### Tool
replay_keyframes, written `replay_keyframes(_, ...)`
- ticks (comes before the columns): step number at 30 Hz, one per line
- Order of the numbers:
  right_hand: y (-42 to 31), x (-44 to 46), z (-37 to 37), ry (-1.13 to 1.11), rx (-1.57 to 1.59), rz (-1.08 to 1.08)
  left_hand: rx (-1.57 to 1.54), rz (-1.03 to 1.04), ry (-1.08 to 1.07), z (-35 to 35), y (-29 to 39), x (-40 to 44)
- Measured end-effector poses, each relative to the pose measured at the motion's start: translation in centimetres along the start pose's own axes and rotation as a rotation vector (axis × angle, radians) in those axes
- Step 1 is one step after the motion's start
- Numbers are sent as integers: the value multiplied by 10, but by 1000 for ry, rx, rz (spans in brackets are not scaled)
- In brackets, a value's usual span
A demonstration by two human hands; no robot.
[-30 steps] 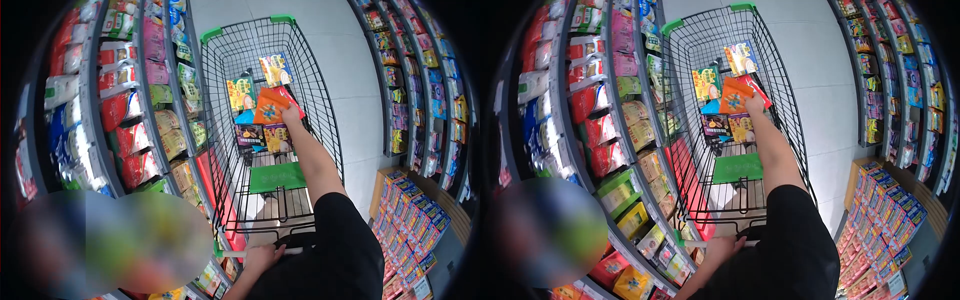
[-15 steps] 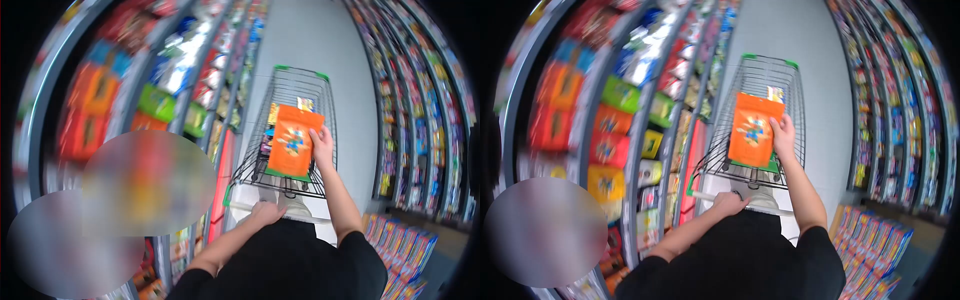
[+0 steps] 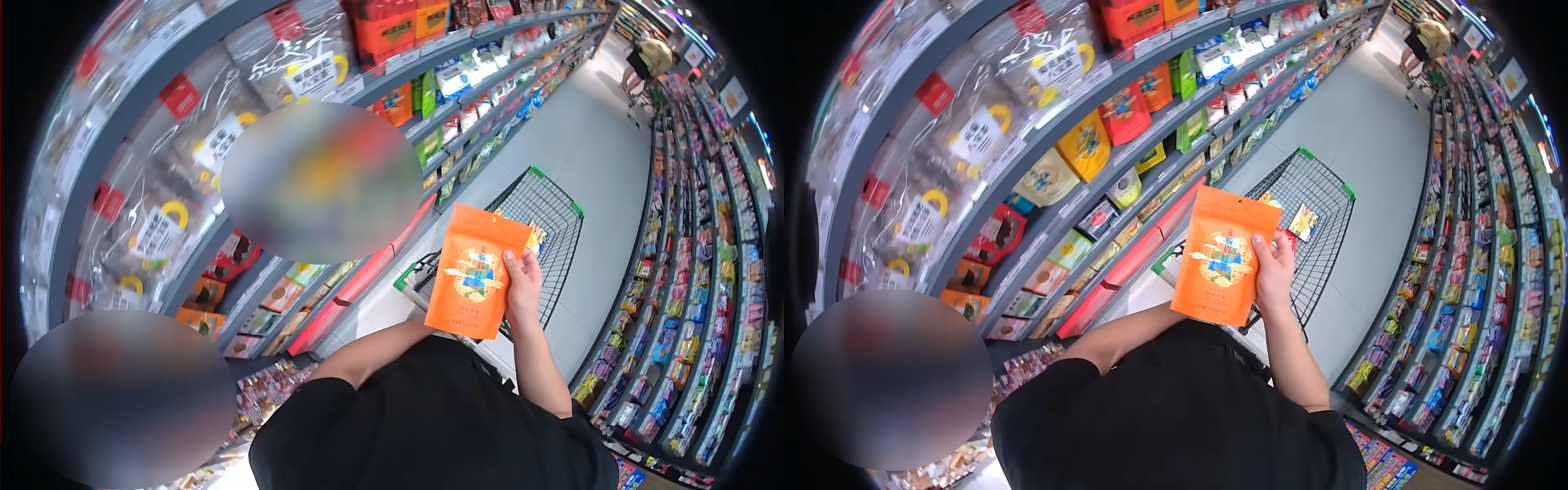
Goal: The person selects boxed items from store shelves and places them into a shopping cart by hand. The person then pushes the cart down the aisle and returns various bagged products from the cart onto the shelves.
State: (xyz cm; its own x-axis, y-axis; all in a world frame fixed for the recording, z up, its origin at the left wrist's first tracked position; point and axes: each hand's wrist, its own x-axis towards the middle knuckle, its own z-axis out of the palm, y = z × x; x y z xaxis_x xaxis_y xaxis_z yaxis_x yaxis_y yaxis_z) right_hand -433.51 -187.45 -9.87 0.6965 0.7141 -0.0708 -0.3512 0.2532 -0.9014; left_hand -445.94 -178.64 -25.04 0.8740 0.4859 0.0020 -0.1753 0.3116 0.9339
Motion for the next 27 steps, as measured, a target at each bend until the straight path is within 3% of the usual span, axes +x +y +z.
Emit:
replay_keyframes(3, -10, -18, 1, -34, 13, -14, -461, -260, 47, -15, 16, -17)
replay_keyframes(5, -17, -37, 11, -53, 0, -13, -865, -304, -15, -1, 120, -82)
replay_keyframes(6, -16, -47, 15, -72, -9, -25, -872, -308, 7, 10, 139, -100)
replay_keyframes(8, -10, -67, 21, -125, -43, 28, -211, -144, 128, 28, 154, -129)
replay_keyframes(10, -9, -92, 39, -204, -8, 26, -160, -105, 219, 37, 150, -149)
replay_keyframes(12, -8, -115, 40, -317, -33, 134, -207, -49, 451, 46, 159, -173)
replay_keyframes(14, -3, -138, 47, -469, -163, 179, -228, 16, 512, 48, 161, -196)
replay_keyframes(16, 12, -151, 46, -484, -177, 191, -258, 36, 528, 47, 162, -212)
replay_keyframes(17, 18, -155, 46, -472, -136, 243, -46, 65, 566, 50, 161, -217)
replay_keyframes(19, 25, -154, 50, -458, -96, 272, -216, 43, 544, 40, 162, -232)
replay_keyframes(20, 27, -152, 51, -477, 37, 470, -392, 1, 520, 30, 160, -239)
replay_keyframes(21, 28, -149, 51, -492, 172, 668, -410, 151, 317, 8, 145, -238)
replay_keyframes(22, 33, -146, 49, -505, 310, 865, -362, 159, 384, 10, 154, -229)
replay_keyframes(23, 55, -143, 39, -751, 647, 953, -295, 130, 428, 17, 150, -220)
replay_keyframes(25, 50, -154, 53, -825, 735, 991, -223, 110, 467, 19, 145, -213)
replay_keyframes(27, 42, -165, 67, -941, 832, 987, -426, -106, 243, 18, 148, -216)
